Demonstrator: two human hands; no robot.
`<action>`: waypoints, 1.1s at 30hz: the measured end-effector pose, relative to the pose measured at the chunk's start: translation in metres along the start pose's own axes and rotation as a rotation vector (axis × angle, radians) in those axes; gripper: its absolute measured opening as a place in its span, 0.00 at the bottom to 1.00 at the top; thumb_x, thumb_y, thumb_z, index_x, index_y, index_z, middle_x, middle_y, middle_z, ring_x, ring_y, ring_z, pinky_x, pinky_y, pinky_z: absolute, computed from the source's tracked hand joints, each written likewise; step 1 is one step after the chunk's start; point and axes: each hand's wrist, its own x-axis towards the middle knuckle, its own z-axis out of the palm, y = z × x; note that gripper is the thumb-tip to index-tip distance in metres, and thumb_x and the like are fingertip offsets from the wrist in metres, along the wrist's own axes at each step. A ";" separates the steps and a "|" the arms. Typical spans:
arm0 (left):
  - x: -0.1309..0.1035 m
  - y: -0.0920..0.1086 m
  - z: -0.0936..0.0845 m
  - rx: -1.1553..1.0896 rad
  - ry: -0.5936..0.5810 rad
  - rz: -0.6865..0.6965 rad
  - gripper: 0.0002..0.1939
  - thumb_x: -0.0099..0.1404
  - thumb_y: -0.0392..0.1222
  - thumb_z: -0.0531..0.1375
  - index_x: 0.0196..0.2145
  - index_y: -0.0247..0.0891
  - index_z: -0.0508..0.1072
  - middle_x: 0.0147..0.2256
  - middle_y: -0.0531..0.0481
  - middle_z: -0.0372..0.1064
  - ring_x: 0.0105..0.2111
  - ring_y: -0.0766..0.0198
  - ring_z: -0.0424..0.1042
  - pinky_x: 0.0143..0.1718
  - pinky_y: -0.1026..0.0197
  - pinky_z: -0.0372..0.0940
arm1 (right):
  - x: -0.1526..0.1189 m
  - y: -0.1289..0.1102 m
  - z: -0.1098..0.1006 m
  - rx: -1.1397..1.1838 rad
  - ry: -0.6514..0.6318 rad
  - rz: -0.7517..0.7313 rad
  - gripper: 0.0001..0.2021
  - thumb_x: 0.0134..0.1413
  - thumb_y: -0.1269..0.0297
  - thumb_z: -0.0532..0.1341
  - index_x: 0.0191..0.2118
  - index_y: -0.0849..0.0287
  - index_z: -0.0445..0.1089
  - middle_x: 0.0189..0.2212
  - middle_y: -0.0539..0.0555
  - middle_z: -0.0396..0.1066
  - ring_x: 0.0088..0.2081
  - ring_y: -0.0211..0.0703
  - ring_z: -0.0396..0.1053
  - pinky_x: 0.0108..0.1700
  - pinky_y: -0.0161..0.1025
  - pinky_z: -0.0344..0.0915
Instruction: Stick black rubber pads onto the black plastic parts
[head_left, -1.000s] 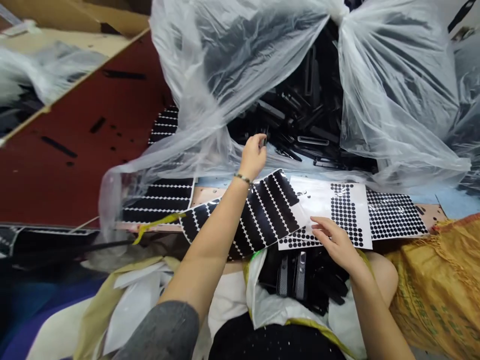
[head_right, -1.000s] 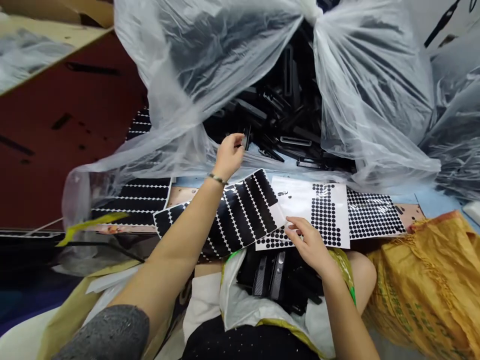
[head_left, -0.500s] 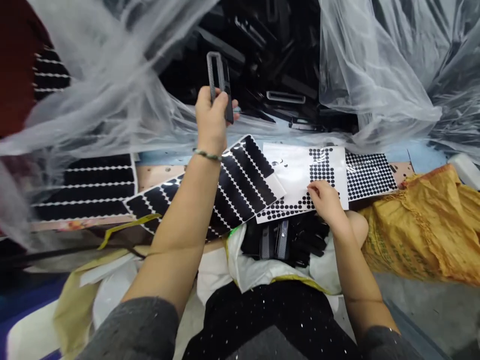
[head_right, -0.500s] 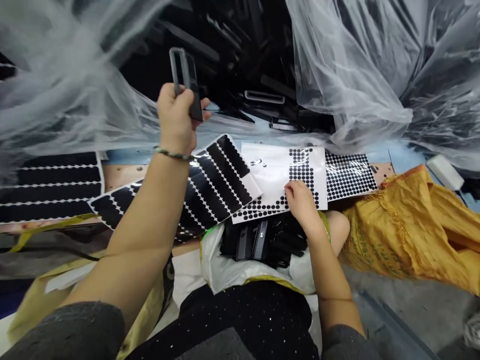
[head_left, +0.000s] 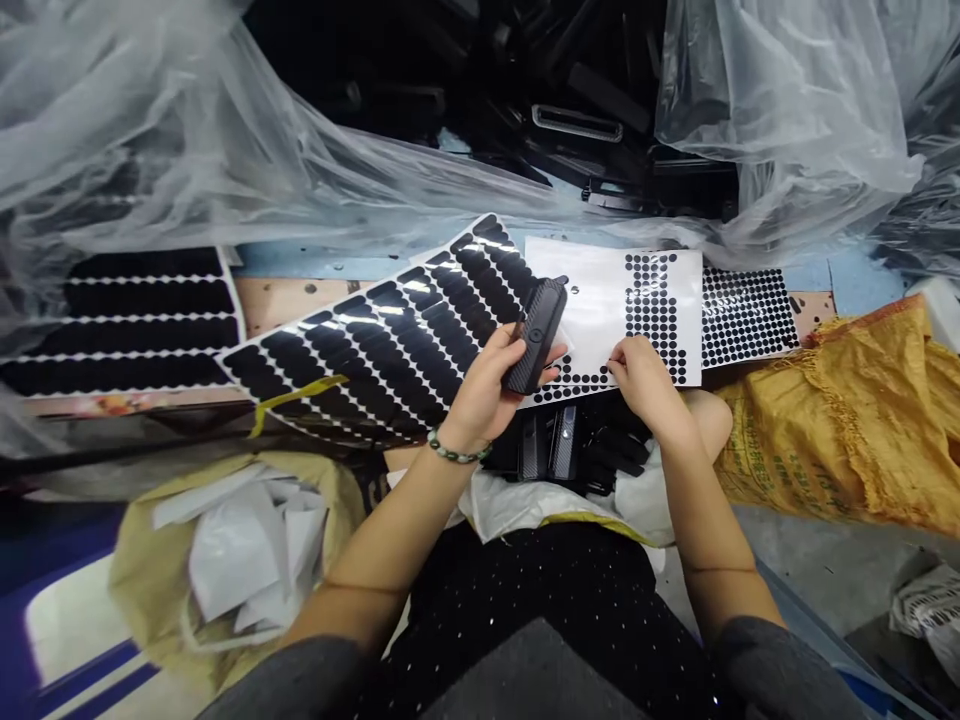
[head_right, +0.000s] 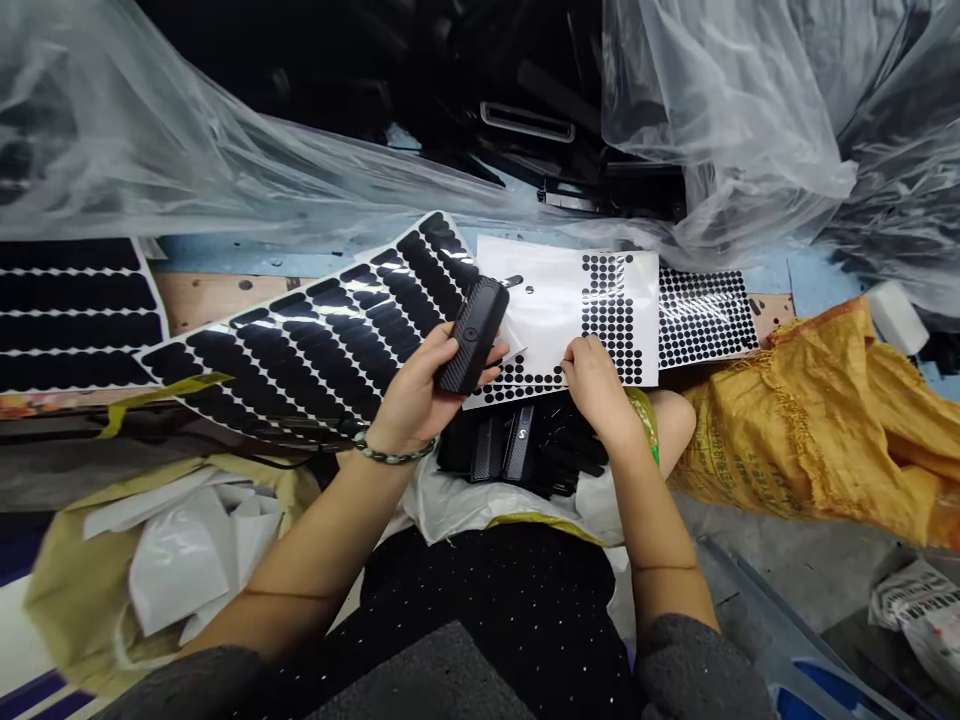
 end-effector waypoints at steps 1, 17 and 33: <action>-0.002 -0.002 0.002 -0.018 -0.015 -0.011 0.14 0.60 0.45 0.62 0.42 0.41 0.66 0.44 0.48 0.74 0.49 0.56 0.76 0.42 0.60 0.75 | 0.000 0.001 -0.001 0.009 0.011 0.003 0.06 0.55 0.73 0.57 0.31 0.55 0.61 0.36 0.56 0.65 0.39 0.48 0.66 0.47 0.47 0.65; -0.015 -0.029 0.009 -0.036 -0.088 0.124 0.19 0.58 0.49 0.68 0.43 0.43 0.69 0.42 0.52 0.74 0.46 0.60 0.75 0.49 0.56 0.70 | -0.012 -0.058 0.009 1.035 0.112 0.026 0.12 0.48 0.53 0.67 0.30 0.55 0.68 0.36 0.50 0.71 0.38 0.39 0.70 0.44 0.41 0.71; -0.008 -0.032 -0.015 0.325 -0.036 0.455 0.17 0.64 0.52 0.62 0.48 0.44 0.69 0.45 0.50 0.71 0.45 0.63 0.72 0.50 0.58 0.69 | 0.005 -0.063 0.026 0.755 0.173 0.026 0.14 0.46 0.57 0.69 0.32 0.54 0.63 0.36 0.48 0.62 0.32 0.35 0.63 0.32 0.35 0.66</action>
